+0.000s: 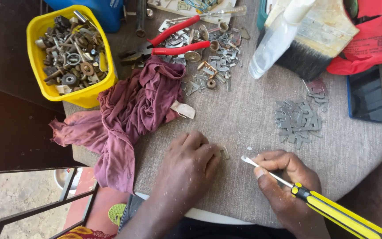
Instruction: The person files a small metal piece on a workbench using a yellow-handled file. They hold the metal piece with their left hand and file it with their right hand. The person also uses red pliers to adjust the metal piece and places it on the table.
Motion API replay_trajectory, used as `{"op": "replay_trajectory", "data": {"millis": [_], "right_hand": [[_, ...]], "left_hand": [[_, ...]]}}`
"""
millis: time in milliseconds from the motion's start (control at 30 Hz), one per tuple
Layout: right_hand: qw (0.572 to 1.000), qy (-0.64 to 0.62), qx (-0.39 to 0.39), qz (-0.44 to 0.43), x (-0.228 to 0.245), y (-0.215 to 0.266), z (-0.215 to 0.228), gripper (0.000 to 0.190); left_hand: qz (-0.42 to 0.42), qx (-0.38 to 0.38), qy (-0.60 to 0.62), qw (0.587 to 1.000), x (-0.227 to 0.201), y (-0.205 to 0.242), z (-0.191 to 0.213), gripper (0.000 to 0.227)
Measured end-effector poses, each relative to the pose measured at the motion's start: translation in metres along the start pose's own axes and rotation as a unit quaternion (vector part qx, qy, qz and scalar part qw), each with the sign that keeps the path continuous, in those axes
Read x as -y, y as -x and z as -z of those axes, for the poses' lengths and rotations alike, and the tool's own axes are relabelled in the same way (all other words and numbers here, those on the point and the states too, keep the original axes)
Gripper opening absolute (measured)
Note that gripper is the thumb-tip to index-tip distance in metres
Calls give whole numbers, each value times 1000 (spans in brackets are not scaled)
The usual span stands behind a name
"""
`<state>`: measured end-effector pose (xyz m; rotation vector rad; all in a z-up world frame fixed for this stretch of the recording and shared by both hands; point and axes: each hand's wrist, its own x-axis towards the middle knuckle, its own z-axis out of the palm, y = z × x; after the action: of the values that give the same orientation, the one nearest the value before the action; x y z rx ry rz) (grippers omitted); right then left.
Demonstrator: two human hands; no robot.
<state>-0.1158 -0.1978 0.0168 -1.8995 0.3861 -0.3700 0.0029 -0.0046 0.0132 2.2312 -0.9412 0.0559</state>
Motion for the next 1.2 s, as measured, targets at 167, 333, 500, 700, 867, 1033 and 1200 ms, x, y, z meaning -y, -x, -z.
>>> {"op": "replay_trajectory", "data": {"millis": [167,333,500,700,867,1033,1200], "right_hand": [[999,27,-22,29,9,1,-22,5],[991,102,-24,84,7,-3,-30,8],[991,89,-18,102,12,-4,-32,7],[996,62,-29,52,7,-4,-34,5],[996,51,-31,59,7,-5,-35,5],[995,70,-31,56,9,-7,-35,5],[992,112,-42,36,20,-11,-41,5]], "left_hand": [[28,-71,25,997,-2,13,-14,10],[18,-73,-4,997,-2,18,-15,14],[-18,-88,-29,996,-2,14,-12,17],[-4,-84,-21,996,-3,13,-18,20],[-16,-84,-31,996,-1,11,-17,18],[-25,-73,-19,997,-3,11,-14,17],[-25,-75,-15,997,-2,12,-14,17]]}}
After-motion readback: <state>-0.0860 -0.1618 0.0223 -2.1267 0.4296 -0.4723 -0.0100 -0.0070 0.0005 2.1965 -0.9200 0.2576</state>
